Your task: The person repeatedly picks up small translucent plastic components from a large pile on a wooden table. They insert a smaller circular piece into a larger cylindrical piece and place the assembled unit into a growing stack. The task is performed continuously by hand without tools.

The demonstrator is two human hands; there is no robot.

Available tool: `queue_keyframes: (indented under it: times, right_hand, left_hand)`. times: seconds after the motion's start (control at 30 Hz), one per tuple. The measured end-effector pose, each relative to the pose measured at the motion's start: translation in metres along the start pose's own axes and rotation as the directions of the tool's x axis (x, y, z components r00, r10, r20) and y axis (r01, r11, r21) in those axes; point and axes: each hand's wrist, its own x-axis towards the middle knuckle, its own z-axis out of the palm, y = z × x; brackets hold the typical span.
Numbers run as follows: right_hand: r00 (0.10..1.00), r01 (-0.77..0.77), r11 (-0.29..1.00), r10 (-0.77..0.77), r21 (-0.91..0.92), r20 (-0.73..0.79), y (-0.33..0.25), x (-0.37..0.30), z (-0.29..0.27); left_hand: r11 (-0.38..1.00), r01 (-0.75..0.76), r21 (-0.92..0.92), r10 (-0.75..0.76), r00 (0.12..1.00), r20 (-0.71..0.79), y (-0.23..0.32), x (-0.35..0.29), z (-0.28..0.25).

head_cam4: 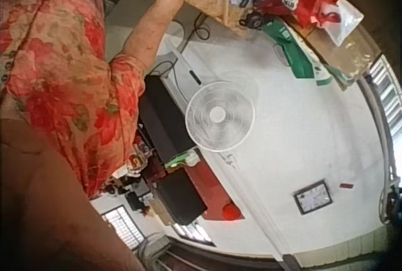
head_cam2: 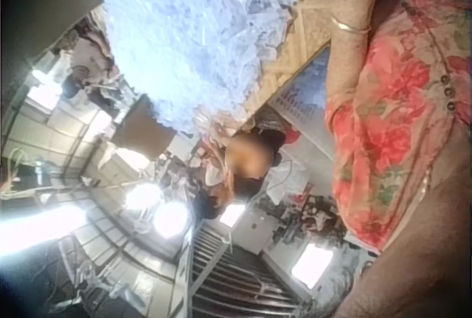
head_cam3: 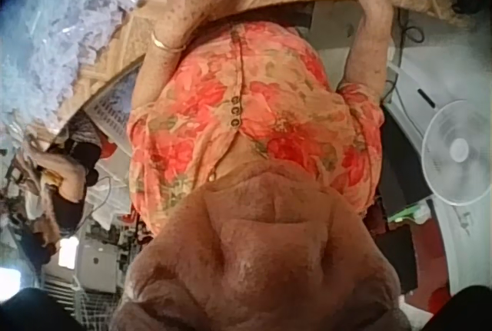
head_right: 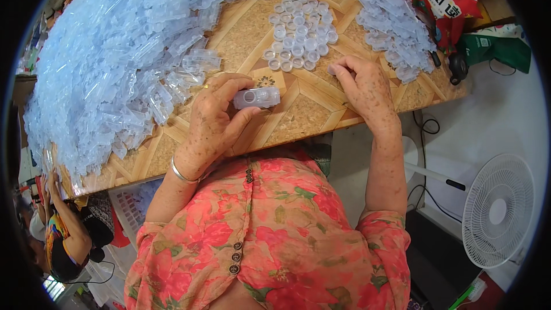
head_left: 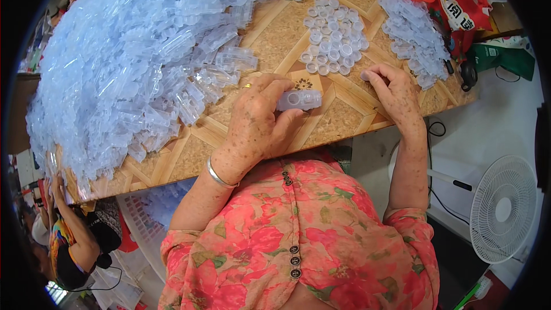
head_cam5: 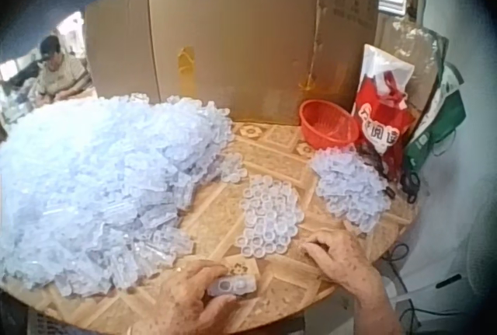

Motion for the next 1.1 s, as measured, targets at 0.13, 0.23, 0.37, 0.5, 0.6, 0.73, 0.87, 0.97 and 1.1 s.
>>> queue_keyframes:
  times: [0.13,0.23,0.37,0.5,0.6,0.73,0.87,0.97,1.1]
  right_hand:
    - [0.998,-0.062,0.997,0.061,-0.054,-0.034,0.002,0.008,-0.001]
    - [0.994,-0.065,0.988,0.051,-0.141,-0.097,-0.001,0.012,0.002]
    - [0.976,0.092,0.97,-0.133,-0.224,-0.175,0.0,0.006,0.008]
    - [0.985,0.112,0.974,-0.135,-0.196,-0.106,-0.004,-0.004,0.013]
    - [0.982,0.183,0.979,-0.178,0.091,-0.058,-0.039,-0.019,0.021]
    - [0.891,0.454,0.847,-0.435,0.277,-0.131,-0.073,-0.028,0.049]
    - [0.777,0.628,0.775,-0.619,0.073,-0.11,-0.077,-0.016,0.058]
    - [0.792,0.609,0.789,-0.602,0.083,-0.101,-0.076,-0.015,0.062]
    - [0.819,0.571,0.813,-0.573,0.115,-0.016,-0.084,-0.01,0.059]
  left_hand:
    - [1.0,0.002,0.003,-0.002,1.0,0.015,0.001,0.003,0.0]
    - [1.0,0.004,0.0,-0.004,1.0,0.013,0.001,0.001,-0.002]
    - [0.999,0.018,-0.034,-0.018,1.0,0.009,-0.003,-0.001,-0.002]
    - [0.998,0.032,-0.048,-0.032,0.999,0.005,-0.004,-0.002,-0.002]
    - [0.998,0.032,-0.054,-0.032,0.999,-0.012,-0.006,-0.003,-0.001]
    - [0.999,0.008,-0.049,-0.01,0.999,-0.038,-0.009,-0.002,0.003]
    - [0.999,-0.044,-0.011,0.044,0.997,-0.066,-0.011,-0.001,0.004]
    - [0.997,-0.072,-0.012,0.07,0.995,-0.075,-0.013,-0.001,0.006]
    - [0.999,0.002,-0.042,-0.003,1.0,-0.03,-0.012,-0.003,0.008]
